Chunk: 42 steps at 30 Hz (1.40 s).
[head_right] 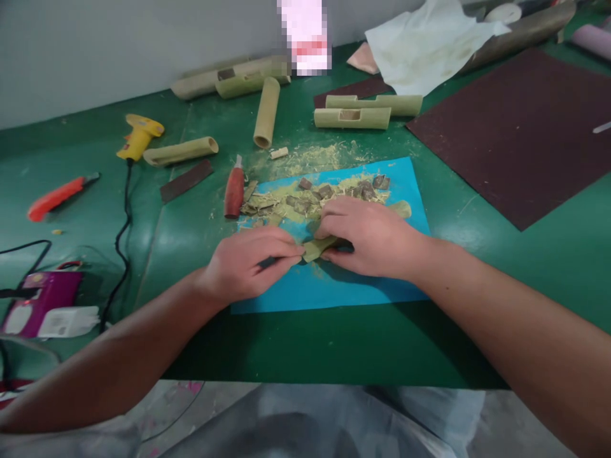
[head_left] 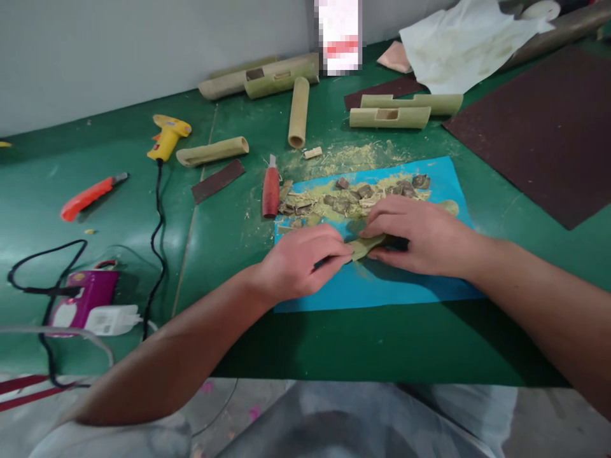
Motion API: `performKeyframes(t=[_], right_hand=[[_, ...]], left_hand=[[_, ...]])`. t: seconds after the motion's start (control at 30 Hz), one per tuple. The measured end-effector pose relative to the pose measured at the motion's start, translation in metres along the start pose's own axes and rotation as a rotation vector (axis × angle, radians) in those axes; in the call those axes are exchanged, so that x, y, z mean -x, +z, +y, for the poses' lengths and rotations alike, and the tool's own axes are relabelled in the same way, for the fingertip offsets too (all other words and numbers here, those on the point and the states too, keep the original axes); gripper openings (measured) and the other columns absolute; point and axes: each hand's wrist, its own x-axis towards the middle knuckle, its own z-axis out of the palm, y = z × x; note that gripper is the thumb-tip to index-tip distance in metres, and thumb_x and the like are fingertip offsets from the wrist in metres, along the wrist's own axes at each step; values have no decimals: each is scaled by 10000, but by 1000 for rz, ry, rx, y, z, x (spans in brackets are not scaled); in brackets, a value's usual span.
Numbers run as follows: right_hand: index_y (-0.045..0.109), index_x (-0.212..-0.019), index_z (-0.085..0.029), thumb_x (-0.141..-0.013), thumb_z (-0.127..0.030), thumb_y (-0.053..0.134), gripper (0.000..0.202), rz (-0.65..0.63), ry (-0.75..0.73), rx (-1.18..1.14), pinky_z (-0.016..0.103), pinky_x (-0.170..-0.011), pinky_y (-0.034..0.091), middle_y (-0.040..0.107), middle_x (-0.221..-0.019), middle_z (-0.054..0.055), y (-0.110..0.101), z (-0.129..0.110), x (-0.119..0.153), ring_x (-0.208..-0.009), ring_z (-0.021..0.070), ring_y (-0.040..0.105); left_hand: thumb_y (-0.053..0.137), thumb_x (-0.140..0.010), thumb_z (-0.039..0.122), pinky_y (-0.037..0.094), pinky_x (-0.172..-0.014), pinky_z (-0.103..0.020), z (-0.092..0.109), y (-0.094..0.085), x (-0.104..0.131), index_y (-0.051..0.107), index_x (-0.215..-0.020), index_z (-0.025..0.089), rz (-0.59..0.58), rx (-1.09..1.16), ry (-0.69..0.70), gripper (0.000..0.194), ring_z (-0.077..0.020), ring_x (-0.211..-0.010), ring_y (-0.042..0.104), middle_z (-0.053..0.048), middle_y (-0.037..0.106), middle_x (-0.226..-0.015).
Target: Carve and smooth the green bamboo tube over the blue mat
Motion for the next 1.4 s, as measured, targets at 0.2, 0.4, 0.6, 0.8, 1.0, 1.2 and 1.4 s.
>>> performKeyframes(t=[0.2, 0.4, 0.6, 0.8, 1.0, 1.2, 1.4], right_hand=[[714, -956, -215, -940, -287, 619, 120, -21, 35, -22, 390, -816, 498, 682, -1015, 101, 0, 1, -2, -1015, 272, 649], [714, -971, -220, -942, -297, 621, 124, -31, 28, -41, 372, -803, 482, 669, -992, 88, -2, 3, -3, -990, 255, 639], [711, -957, -214, -941, -300, 626, 122, -5, 11, -22, 362, -779, 477, 681, -1005, 94, 0, 3, -2, -999, 259, 649], [709, -942, -213, -936, -296, 638, 109, 5, 3, -30, 353, -766, 472, 678, -977, 87, 0, 3, -2, -977, 251, 647], [700, -937, -225, -944, -302, 634, 102, 8, 6, -49, 352, -779, 474, 670, -968, 76, 0, 4, -2, -962, 238, 640], [695, -940, -230, -944, -310, 644, 95, -7, 25, -42, 355, -776, 475, 667, -980, 74, 0, 2, -2, -967, 238, 634], [691, -937, -225, -942, -307, 624, 106, -10, 25, -43, 358, -770, 466, 659, -974, 76, -1, 2, -2, -973, 243, 628]], left_hand=[[569, -1063, 209, 589, -733, -252, -1, 0, 0, 707, -987, 176, -5, -96, 69, 161, -152, -811, 739, -50, 779, -910], [529, -1078, 225, 597, -760, -277, 0, 1, 2, 699, -1017, 177, -12, -186, 198, 187, -163, -816, 723, -59, 769, -916], [540, -1079, 224, 587, -780, -263, -2, -1, 2, 691, -993, 182, -23, -143, 144, 179, -153, -849, 729, -51, 766, -941], [565, -1058, 196, 567, -721, -261, 0, 3, 3, 695, -966, 163, 30, -167, 104, 163, -158, -797, 715, -58, 751, -884], [529, -1070, 202, 579, -718, -263, 3, 2, 4, 704, -974, 180, -9, -197, 132, 201, -158, -783, 715, -51, 759, -888], [560, -1058, 197, 584, -750, -269, 3, 1, 4, 726, -978, 170, 20, -203, 103, 186, -163, -815, 722, -65, 764, -913], [577, -1047, 172, 587, -742, -265, 4, 2, 4, 727, -975, 152, 2, -164, 103, 167, -167, -820, 729, -71, 765, -907]])
